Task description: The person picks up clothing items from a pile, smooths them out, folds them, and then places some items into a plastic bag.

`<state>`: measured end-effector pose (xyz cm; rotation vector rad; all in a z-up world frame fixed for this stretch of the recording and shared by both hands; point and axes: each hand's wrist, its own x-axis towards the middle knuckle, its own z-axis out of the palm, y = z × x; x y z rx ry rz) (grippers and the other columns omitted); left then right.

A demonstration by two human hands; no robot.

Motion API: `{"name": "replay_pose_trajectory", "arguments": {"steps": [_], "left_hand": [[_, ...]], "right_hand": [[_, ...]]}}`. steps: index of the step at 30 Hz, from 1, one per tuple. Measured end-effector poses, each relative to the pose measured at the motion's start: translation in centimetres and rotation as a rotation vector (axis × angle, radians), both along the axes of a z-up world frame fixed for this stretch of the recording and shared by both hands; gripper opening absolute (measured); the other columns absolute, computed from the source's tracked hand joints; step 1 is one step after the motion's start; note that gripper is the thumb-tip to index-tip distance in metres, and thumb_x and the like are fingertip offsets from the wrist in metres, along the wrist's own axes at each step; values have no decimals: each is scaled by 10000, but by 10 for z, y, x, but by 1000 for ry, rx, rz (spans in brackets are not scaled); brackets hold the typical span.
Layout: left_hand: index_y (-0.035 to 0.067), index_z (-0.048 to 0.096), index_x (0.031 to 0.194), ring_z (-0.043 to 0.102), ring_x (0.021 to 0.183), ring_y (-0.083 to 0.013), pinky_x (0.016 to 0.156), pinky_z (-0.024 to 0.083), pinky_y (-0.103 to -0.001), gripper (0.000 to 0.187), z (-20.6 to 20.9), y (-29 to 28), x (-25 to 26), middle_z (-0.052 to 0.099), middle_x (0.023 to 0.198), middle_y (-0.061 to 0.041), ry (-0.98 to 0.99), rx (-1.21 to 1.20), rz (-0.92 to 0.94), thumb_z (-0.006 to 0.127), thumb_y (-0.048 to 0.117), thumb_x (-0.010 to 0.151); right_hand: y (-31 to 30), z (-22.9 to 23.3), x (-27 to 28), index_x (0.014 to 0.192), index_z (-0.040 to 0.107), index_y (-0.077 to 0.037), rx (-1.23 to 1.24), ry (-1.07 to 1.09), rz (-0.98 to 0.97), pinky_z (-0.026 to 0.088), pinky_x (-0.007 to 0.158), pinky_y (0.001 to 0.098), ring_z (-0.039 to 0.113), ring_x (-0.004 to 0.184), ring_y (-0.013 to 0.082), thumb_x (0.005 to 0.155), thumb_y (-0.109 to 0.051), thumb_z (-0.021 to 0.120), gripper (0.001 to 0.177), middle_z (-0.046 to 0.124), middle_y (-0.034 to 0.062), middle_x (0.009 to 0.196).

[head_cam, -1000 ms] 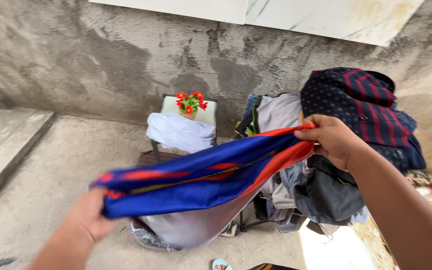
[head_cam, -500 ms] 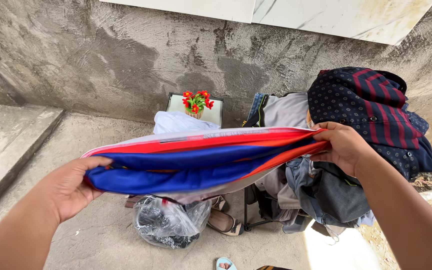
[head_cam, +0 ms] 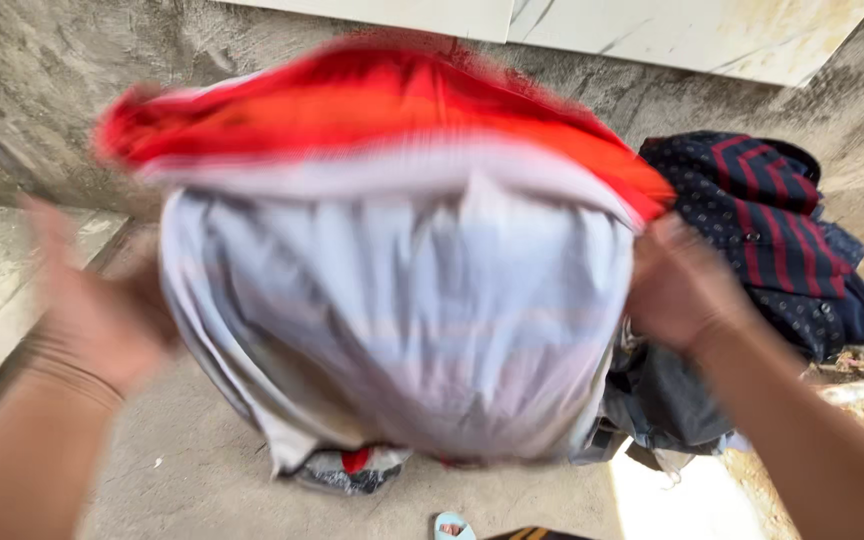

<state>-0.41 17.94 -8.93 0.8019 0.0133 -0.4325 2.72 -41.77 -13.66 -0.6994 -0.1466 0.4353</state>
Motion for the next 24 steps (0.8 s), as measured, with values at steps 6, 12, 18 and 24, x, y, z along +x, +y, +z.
{"name": "replay_pose_trajectory", "arguments": {"steps": [6, 12, 18, 24], "left_hand": [[-82, 301, 1521, 371, 1461, -369, 1199, 286, -479, 1059, -70, -57, -60, 364, 1631, -248, 40, -670, -767, 408, 802, 947], [-27, 574, 1363, 692, 1161, -291, 1065, 530, -461, 520, -66, -33, -19, 726, 1285, -179, 415, 655, -30, 638, 208, 903], [-29, 612, 1323, 743, 1022, -292, 954, 600, -452, 524, -53, -4, -19, 749, 1215, -210, 427, 1131, -31, 448, 382, 1043], [-57, 565, 1402, 674, 1017, -258, 928, 576, -417, 567, -26, -4, -12, 691, 1203, -167, 490, 849, 285, 487, 396, 1070]], "right_hand": [[62, -63, -68, 1461, 506, -33, -501, 639, 188, 447, 1098, 580, 576, 1320, 360, 830, -379, 697, 745, 608, 205, 1444], [36, -37, -53, 1377, 507, 15, -817, 400, 150, 594, 1000, 499, 708, 1096, 296, 835, -99, 755, 607, 664, 199, 1277], [22, -8, -30, 1324, 556, 48, -949, 477, 46, 638, 821, 405, 724, 961, 234, 894, -197, 720, 522, 707, 166, 1155], [25, 14, -15, 1324, 588, -84, -943, 380, -223, 597, 807, 384, 689, 905, 148, 941, -244, 632, 418, 684, 48, 1086]]}}
